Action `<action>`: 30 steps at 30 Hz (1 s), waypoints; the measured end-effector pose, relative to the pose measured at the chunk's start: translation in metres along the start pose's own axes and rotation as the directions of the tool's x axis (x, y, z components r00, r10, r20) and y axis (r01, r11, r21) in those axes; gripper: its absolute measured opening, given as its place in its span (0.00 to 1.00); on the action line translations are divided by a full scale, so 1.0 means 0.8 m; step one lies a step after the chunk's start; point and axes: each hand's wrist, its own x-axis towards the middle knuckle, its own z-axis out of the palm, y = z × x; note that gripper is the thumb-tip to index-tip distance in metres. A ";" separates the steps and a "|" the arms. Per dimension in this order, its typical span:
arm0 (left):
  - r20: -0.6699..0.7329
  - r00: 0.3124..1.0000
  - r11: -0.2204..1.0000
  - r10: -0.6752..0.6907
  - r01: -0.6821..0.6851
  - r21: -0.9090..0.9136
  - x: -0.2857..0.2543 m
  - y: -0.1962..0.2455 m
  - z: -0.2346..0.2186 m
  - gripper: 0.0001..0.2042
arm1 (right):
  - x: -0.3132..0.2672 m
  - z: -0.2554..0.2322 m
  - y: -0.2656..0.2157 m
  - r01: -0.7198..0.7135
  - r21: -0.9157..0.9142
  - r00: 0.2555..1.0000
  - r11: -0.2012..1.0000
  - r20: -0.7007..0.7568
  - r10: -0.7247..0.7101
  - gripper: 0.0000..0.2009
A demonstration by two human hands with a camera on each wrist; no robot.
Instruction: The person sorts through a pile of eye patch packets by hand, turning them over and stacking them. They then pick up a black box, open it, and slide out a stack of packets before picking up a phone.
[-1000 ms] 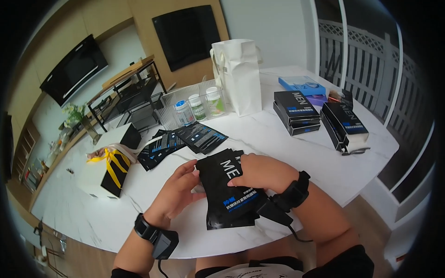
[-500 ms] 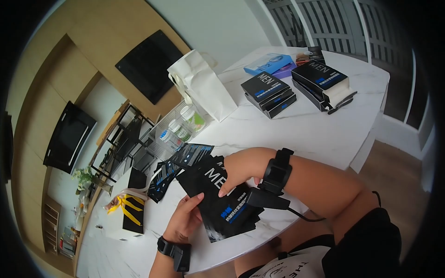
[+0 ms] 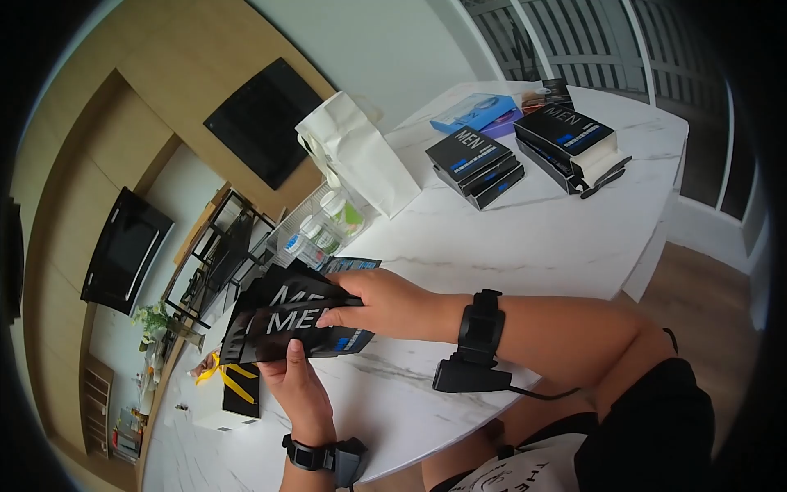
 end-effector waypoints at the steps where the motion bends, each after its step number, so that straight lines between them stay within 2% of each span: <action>1: -0.033 0.999 1.000 -0.020 0.020 0.008 -0.002 0.002 0.005 0.16 | 0.001 0.003 0.008 -0.006 0.073 1.000 0.997 -0.016 0.007 0.26; 2: -0.066 0.997 0.999 -0.040 0.041 0.015 -0.003 0.002 0.008 0.17 | 0.002 0.007 0.017 -0.011 0.144 0.999 0.989 -0.031 0.016 0.28; 3: -0.035 0.997 0.998 -0.063 0.064 0.029 -0.002 0.002 0.006 0.21 | 0.004 0.013 0.028 -0.012 0.143 0.999 0.990 -0.030 0.016 0.28; 5: -0.035 0.998 0.999 -0.048 0.049 0.024 0.000 0.002 0.012 0.22 | 0.008 0.025 0.044 0.286 0.086 0.939 0.954 -0.222 -0.262 0.31; 6: -0.036 0.999 0.999 -0.035 0.036 0.020 0.000 0.002 0.014 0.24 | 0.006 0.023 0.038 0.287 0.084 0.939 0.954 -0.220 -0.263 0.31; 8: -0.059 0.997 0.998 -0.048 0.050 0.031 -0.001 -0.003 0.010 0.25 | -0.001 0.017 0.021 0.021 0.232 0.998 0.973 -0.061 -0.007 0.33; 9: -0.021 0.997 0.997 -0.078 0.079 0.021 0.000 -0.004 0.008 0.26 | -0.002 0.017 0.023 0.014 0.203 0.999 0.979 -0.053 -0.003 0.29; 12: 0.044 0.989 0.990 -0.140 0.139 0.031 -0.004 -0.004 0.008 0.26 | -0.002 0.020 0.029 -0.006 0.188 1.000 0.982 -0.022 0.010 0.25; 13: 0.068 0.983 0.984 -0.172 0.169 0.058 -0.007 -0.006 0.008 0.25 | -0.002 0.022 0.027 0.057 0.201 0.998 0.978 -0.046 -0.049 0.23; 14: 0.077 0.988 0.988 -0.131 0.124 0.087 -0.011 -0.012 0.003 0.21 | -0.006 0.019 0.023 0.094 0.152 0.995 0.984 -0.040 -0.089 0.22; 16: 0.071 0.997 0.991 -0.008 -0.002 0.136 -0.013 -0.007 0.005 0.19 | -0.009 0.018 0.016 0.126 -0.023 0.988 0.992 -0.088 -0.128 0.22; 17: 0.078 0.995 0.987 0.062 -0.073 0.143 -0.012 -0.007 0.006 0.19 | -0.009 0.019 0.017 0.186 -0.070 0.974 0.980 -0.120 -0.194 0.22; 18: 0.073 0.991 0.989 0.110 -0.116 0.087 -0.011 -0.009 0.007 0.19 | -0.010 0.022 0.015 0.213 -0.027 0.967 0.977 -0.134 -0.215 0.22; 20: 0.058 0.996 0.995 0.067 -0.071 0.069 -0.013 -0.001 0.015 0.20 | -0.010 0.017 0.007 0.188 0.071 0.982 0.980 -0.047 -0.185 0.26; 21: 0.060 0.996 0.995 0.066 -0.070 0.066 -0.012 -0.002 0.014 0.20 | -0.011 0.016 0.011 0.186 0.068 0.982 0.980 -0.049 -0.183 0.26; 23: 0.032 0.987 0.985 -0.159 0.156 0.077 -0.010 -0.008 0.007 0.21 | -0.010 0.013 0.025 0.048 0.084 0.993 0.995 0.101 -0.057 0.29; 24: 0.035 0.987 0.986 -0.155 0.152 0.076 -0.010 -0.011 0.006 0.21 | -0.007 0.011 0.031 0.052 0.080 0.993 0.995 0.098 -0.060 0.29; 26: 0.043 0.992 0.990 -0.116 0.111 0.086 -0.009 -0.015 0.005 0.23 | -0.003 0.006 0.039 -0.094 -0.007 0.973 0.996 0.212 0.093 0.30; 28: 0.044 0.992 0.992 -0.115 0.113 0.055 -0.012 -0.015 0.003 0.23 | -0.002 0.004 0.035 -0.043 -0.075 0.979 0.996 0.196 0.057 0.29; 30: 0.063 0.995 0.994 -0.079 0.074 0.075 -0.015 -0.011 0.001 0.25 | -0.004 0.005 0.028 0.029 -0.245 0.996 0.969 0.093 -0.006 0.29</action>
